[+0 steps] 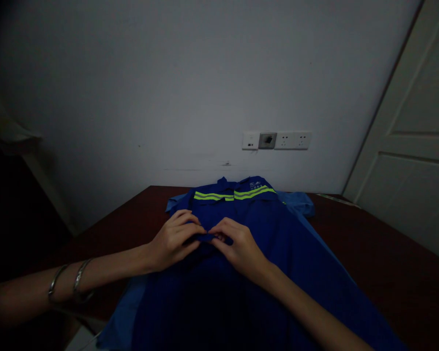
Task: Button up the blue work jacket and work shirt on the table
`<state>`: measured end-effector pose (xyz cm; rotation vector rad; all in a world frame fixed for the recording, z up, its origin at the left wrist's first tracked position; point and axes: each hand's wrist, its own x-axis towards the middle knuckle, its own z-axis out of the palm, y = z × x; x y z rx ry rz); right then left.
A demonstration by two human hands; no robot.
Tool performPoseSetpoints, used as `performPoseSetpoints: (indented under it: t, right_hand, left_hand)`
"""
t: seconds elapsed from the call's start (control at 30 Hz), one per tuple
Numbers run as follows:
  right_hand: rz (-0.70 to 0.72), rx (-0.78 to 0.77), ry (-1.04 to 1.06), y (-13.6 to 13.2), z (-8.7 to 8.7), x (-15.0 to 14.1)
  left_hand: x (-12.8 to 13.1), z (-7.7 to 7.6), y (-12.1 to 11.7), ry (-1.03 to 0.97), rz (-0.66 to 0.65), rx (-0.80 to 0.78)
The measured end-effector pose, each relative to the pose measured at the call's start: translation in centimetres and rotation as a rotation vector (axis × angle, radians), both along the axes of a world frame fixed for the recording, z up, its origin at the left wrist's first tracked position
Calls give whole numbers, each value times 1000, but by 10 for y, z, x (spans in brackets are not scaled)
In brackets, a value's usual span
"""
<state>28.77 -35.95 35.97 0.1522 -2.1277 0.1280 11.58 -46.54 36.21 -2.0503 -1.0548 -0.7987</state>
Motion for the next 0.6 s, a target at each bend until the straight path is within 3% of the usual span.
performPoseSetpoints:
  t: [0.23,0.47,0.6]
  right_hand:
    - [16,217,5,-1,-1,4]
    - [-57,542,75,5,-2,6]
    - [-90,760,83,3,0,8]
  left_hand:
    - [3,0,-4,-312,-58,-168]
    - [2,4,-4,-711,-271,-524]
    - [-3,1,5,-788,-208,-689]
